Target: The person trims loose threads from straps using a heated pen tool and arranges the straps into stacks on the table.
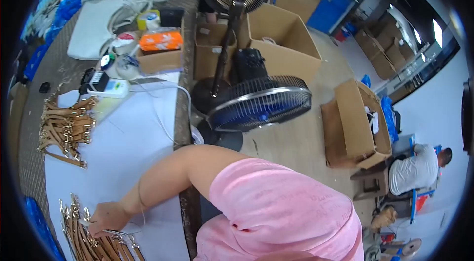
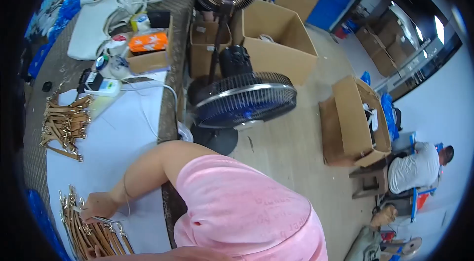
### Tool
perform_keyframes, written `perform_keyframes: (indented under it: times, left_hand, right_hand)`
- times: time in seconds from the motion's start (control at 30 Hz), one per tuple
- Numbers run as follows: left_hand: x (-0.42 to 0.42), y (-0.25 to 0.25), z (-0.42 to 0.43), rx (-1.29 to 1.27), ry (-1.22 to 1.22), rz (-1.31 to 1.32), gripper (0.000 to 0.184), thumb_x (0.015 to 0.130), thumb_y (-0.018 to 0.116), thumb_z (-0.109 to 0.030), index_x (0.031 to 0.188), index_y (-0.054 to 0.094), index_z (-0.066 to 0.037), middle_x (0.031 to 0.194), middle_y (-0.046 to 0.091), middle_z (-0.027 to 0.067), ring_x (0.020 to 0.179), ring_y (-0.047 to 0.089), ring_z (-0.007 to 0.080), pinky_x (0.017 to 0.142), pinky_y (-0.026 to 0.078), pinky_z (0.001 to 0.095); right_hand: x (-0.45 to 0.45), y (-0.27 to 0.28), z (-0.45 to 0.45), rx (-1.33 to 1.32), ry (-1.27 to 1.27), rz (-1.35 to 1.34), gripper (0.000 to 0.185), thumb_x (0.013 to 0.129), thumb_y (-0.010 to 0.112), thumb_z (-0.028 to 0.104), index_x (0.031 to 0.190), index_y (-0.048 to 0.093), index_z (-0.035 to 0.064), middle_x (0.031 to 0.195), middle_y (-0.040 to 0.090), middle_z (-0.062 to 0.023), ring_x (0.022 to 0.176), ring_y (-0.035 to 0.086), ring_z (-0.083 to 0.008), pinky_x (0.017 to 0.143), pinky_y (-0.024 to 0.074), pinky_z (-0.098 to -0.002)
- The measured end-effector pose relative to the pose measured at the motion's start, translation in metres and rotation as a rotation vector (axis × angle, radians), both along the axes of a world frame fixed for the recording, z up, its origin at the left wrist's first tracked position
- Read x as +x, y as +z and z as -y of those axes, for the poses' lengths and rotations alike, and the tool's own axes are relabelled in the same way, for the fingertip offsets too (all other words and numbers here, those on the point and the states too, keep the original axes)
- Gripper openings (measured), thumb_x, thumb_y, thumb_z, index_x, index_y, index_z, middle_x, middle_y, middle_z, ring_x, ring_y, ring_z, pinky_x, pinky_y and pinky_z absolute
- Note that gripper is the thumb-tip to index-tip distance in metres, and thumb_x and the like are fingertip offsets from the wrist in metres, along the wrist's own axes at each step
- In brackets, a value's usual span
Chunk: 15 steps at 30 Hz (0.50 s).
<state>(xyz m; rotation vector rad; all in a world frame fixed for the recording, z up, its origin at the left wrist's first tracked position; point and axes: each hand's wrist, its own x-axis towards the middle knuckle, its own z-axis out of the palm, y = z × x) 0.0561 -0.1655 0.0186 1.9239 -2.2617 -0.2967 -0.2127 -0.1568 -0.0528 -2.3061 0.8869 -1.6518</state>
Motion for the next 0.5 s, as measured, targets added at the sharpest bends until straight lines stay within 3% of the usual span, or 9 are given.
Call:
perform_keyframes:
  times: [0.1, 0.27, 0.3, 0.33, 0.37, 0.4, 0.43, 0.47, 0.5]
  left_hand:
    - [0.012, -0.012, 0.018, 0.068, 0.024, -0.147, 0.053, 0.084, 0.072, -0.042, 0.118, 0.063, -0.002, 0.114, 0.065, 0.0197, 0.096, 0.061, 0.0389, 0.082, 0.049, 0.0514]
    - [0.122, -0.061, 0.111, 0.197, 0.151, -0.176, 0.033, 0.095, 0.061, -0.017, 0.124, 0.061, -0.003, 0.116, 0.066, 0.0144, 0.104, 0.064, 0.0226, 0.086, 0.052, 0.0317]
    - [0.113, -0.056, 0.113, 0.061, -0.288, -0.622, 0.031, 0.096, 0.06, -0.02, 0.12, 0.061, -0.001, 0.11, 0.068, 0.0127, 0.098, 0.065, 0.0174, 0.081, 0.052, 0.0281]
    - [0.117, -0.048, 0.1, -0.141, -0.146, -0.44, 0.028, 0.097, 0.059, -0.019, 0.117, 0.061, 0.001, 0.106, 0.068, 0.0138, 0.096, 0.065, 0.019, 0.08, 0.052, 0.0296]
    - [0.104, -0.028, 0.093, -0.058, -0.021, -0.447, 0.033, 0.096, 0.06, -0.017, 0.123, 0.057, 0.002, 0.112, 0.065, 0.0146, 0.1, 0.064, 0.02, 0.08, 0.054, 0.029]
    - [0.088, -0.015, 0.077, -0.093, -0.007, -0.516, 0.034, 0.095, 0.061, -0.016, 0.124, 0.056, 0.001, 0.114, 0.064, 0.0162, 0.101, 0.064, 0.019, 0.073, 0.055, 0.0275]
    - [0.056, 0.0, 0.047, -0.337, -0.029, -0.454, 0.032, 0.094, 0.062, -0.015, 0.122, 0.058, 0.0, 0.119, 0.062, 0.0156, 0.106, 0.061, 0.0197, 0.08, 0.054, 0.0307]
    - [0.065, 0.005, 0.048, -0.63, -0.152, 0.147, 0.036, 0.089, 0.066, -0.013, 0.122, 0.058, 0.0, 0.121, 0.06, 0.0163, 0.112, 0.058, 0.0262, 0.09, 0.051, 0.0363]
    - [0.035, 0.025, 0.015, -0.494, -0.098, 0.044, 0.042, 0.084, 0.07, -0.015, 0.121, 0.058, 0.0, 0.122, 0.06, 0.0181, 0.114, 0.056, 0.0319, 0.096, 0.047, 0.0397]
  right_hand:
    - [-0.004, -0.001, 0.0, 0.042, 0.015, 0.005, 0.012, 0.085, 0.064, 0.018, 0.079, 0.054, 0.0136, 0.068, 0.059, -0.005, 0.059, 0.06, -0.0289, 0.052, 0.0469, -0.0406]
    - [-0.011, 0.004, 0.001, 0.088, 0.094, 0.032, 0.013, 0.084, 0.065, 0.017, 0.08, 0.053, 0.0126, 0.067, 0.057, -0.0067, 0.061, 0.06, -0.0276, 0.053, 0.0468, -0.0398]
    - [-0.008, 0.001, 0.006, -0.069, 0.019, 0.004, 0.009, 0.088, 0.06, 0.019, 0.084, 0.055, 0.0125, 0.072, 0.058, -0.0077, 0.063, 0.06, -0.0275, 0.054, 0.0466, -0.0394]
    - [-0.009, -0.01, 0.007, 0.106, 0.013, 0.005, 0.011, 0.092, 0.054, 0.022, 0.089, 0.057, 0.0119, 0.08, 0.06, -0.0077, 0.069, 0.061, -0.0276, 0.058, 0.0479, -0.0397]
    - [-0.014, -0.008, 0.004, 0.181, 0.167, 0.12, 0.016, 0.094, 0.048, 0.023, 0.093, 0.059, 0.0108, 0.088, 0.062, -0.0077, 0.077, 0.062, -0.0285, 0.066, 0.0483, -0.0409]
    - [-0.02, -0.019, 0.008, 0.414, 0.274, 0.108, 0.025, 0.097, 0.048, 0.023, 0.108, 0.062, 0.0065, 0.107, 0.063, -0.012, 0.099, 0.061, -0.025, 0.085, 0.0481, -0.0394]
    - [-0.018, -0.024, -0.001, 0.724, 0.523, 0.602, 0.029, 0.098, 0.048, 0.025, 0.113, 0.063, 0.0048, 0.115, 0.061, -0.0114, 0.108, 0.056, -0.0232, 0.093, 0.0457, -0.0388]
    - [-0.035, -0.026, 0.008, 0.575, 0.454, 0.341, 0.031, 0.099, 0.047, 0.026, 0.116, 0.062, 0.0047, 0.119, 0.059, -0.0098, 0.114, 0.052, -0.0215, 0.096, 0.0445, -0.0368]
    - [-0.034, -0.018, 0.002, 0.719, 0.453, 0.497, 0.031, 0.098, 0.047, 0.026, 0.116, 0.061, 0.0064, 0.114, 0.061, -0.0076, 0.102, 0.056, -0.0174, 0.088, 0.0473, -0.0334]
